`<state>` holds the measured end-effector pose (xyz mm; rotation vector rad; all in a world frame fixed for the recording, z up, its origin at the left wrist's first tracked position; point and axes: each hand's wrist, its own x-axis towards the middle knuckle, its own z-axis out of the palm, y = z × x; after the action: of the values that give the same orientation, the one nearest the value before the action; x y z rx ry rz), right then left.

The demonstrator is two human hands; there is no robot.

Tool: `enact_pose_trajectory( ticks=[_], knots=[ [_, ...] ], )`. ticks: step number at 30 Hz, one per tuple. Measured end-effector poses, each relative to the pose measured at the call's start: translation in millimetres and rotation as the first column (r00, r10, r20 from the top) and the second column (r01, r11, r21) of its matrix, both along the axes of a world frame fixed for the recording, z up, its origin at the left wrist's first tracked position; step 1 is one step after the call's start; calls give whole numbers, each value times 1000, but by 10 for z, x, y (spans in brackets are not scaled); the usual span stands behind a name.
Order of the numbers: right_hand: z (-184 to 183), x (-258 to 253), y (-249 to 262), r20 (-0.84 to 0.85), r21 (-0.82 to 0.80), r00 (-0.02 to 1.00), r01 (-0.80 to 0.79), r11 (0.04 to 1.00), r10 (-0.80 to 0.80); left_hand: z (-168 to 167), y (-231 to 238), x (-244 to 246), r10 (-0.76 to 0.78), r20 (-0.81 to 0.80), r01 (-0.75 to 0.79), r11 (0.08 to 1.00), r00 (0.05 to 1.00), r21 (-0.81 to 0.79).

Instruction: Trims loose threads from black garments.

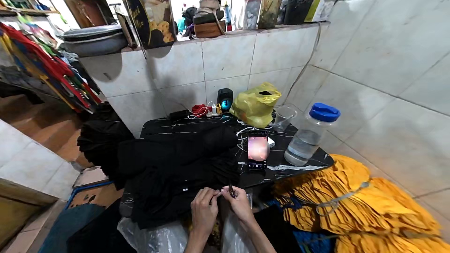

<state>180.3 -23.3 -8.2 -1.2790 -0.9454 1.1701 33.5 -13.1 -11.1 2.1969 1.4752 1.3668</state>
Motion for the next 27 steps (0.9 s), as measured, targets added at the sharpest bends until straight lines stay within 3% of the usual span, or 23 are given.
enact_pose_trajectory(
  ticks=[3,6,8,11,16,19,23,27],
  knots=[
    [-9,-4,-7,9,25,1000,25,999,-25,25,4,-6,-17,-1,17,1000,1000,2],
    [0,-15,-9,-85,-44,996,26,999,-30,48,46,-116,-161,102,174,975,982,-140],
    [11,-28,-12,-212,-104,977,-5,995,-18,104,73,-247,-264,217,320,903,940,-286],
    [25,-17,-13,-294,-139,956,-39,989,-3,251,74,-483,-418,304,517,694,856,-501],
    [34,0,6,-306,-142,952,-62,988,16,381,64,-749,-509,233,527,570,829,-630],
    [41,18,0,-298,-137,954,-77,987,33,425,87,-772,-449,107,402,639,887,-656],
    [50,23,-3,-273,-137,961,-81,987,41,335,111,-582,-289,-2,257,855,957,-450],
    [51,14,-18,-246,-138,969,-66,988,30,113,124,-342,-241,-1,233,940,971,-248]
  ],
)
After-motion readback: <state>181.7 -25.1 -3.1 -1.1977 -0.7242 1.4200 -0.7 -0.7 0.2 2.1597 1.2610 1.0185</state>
